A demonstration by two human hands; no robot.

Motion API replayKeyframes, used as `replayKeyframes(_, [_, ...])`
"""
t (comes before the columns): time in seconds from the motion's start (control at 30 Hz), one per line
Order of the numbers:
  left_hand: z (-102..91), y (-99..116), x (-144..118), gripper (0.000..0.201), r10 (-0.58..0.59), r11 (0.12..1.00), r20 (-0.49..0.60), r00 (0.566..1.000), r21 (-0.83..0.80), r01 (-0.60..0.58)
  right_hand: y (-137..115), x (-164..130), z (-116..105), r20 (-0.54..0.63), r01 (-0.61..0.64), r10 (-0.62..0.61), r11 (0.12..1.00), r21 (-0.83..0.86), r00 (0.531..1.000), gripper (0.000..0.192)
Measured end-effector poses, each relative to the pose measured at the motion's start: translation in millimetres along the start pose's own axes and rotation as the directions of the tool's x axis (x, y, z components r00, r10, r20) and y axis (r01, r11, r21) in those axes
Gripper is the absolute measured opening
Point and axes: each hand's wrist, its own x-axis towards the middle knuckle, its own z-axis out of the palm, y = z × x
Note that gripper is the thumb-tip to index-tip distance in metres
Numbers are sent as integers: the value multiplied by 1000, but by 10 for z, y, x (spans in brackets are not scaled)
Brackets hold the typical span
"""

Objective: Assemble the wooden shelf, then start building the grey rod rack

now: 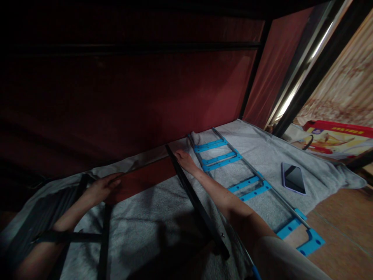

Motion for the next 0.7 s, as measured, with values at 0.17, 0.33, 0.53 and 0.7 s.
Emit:
replayKeyframes(0.17, [21, -8, 7, 60, 14, 1000, 60, 998, -18, -13, 27, -6, 23, -39, 34, -35, 999, -10, 999, 22])
replayKeyframes(0.33, [65, -15, -19, 58, 61, 990, 52, 997, 125, -67, 88, 10, 29, -65, 77, -77, 997, 6, 995, 18])
replayKeyframes(0.53, [46, -40, -69, 54, 155, 962, 78, 985, 217, -168, 115, 54, 13, -45, 48, -50, 998, -48, 998, 21])
replayKeyframes(0.7, [27, -37, -66, 53, 146, 971, 69, 987, 183, -157, 131, 22, 35, -88, 78, -78, 997, -4, 993, 20])
